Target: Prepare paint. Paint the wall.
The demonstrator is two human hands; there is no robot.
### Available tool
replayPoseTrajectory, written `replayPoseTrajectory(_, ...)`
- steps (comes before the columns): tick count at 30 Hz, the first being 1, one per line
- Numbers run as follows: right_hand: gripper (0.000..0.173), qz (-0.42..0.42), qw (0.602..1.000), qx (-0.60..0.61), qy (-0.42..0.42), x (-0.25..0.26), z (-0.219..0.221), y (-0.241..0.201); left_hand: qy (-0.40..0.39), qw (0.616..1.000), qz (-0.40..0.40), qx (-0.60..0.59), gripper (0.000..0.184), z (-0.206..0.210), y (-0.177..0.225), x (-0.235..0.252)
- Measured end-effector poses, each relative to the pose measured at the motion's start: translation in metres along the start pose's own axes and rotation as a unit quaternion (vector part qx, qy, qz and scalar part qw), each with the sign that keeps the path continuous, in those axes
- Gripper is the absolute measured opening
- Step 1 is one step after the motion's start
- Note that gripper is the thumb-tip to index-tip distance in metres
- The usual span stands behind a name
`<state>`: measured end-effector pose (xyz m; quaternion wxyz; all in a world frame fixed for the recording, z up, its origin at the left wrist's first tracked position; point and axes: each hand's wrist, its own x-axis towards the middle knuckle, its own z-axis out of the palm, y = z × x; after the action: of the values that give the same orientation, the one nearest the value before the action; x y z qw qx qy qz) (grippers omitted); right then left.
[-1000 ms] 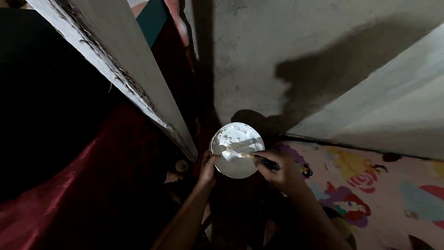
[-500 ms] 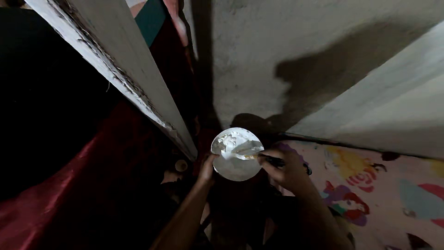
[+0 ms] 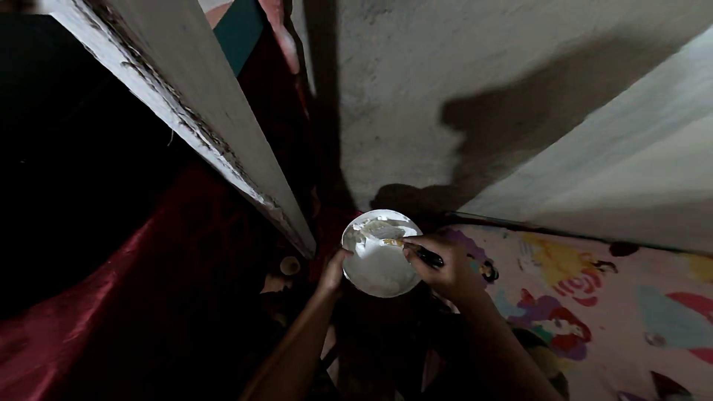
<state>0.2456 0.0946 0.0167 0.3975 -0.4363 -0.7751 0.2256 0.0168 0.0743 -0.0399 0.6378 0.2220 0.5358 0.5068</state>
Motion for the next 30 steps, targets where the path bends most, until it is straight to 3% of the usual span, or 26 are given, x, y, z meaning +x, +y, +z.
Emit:
replayPoseTrajectory(5,0.027,0.011,0.999,0.011,-0.035,-0.013,0.002,-0.021,0.053,0.997,0.047,-0.013,0.044,-0.007,0.001,0.009)
replayPoseTrajectory(9,0.026,-0.019,0.999,0.039,-0.028,-0.011,0.021,-0.024,0.046,0.998,0.038,-0.027,0.036,-0.005,-0.002,0.008)
replayPoseTrajectory(12,0.030,-0.014,1.000,0.022,-0.018,-0.006,0.012,-0.010,0.056,0.997,0.042,-0.032,0.039,-0.005,0.000,0.009)
replayPoseTrajectory(15,0.031,0.001,0.999,-0.015,-0.036,-0.014,0.002,-0.023,0.073,0.995,0.051,-0.047,0.042,-0.006,0.003,0.010)
replayPoseTrajectory(20,0.027,-0.031,0.999,0.018,-0.034,-0.012,0.024,-0.029,0.069,0.996,0.051,-0.024,0.038,-0.005,-0.003,0.012)
replayPoseTrajectory(23,0.029,-0.008,1.000,-0.016,-0.021,-0.005,0.010,-0.016,0.068,0.996,0.063,-0.016,0.040,-0.002,0.001,0.009)
replayPoseTrajectory(26,0.030,0.010,0.998,-0.041,-0.038,-0.016,-0.001,-0.029,0.080,0.993,0.074,-0.041,0.045,-0.004,0.005,0.011)
replayPoseTrajectory(30,0.027,-0.021,0.999,0.003,-0.043,-0.016,0.021,-0.038,0.072,0.995,0.072,-0.016,0.041,-0.002,-0.001,0.009)
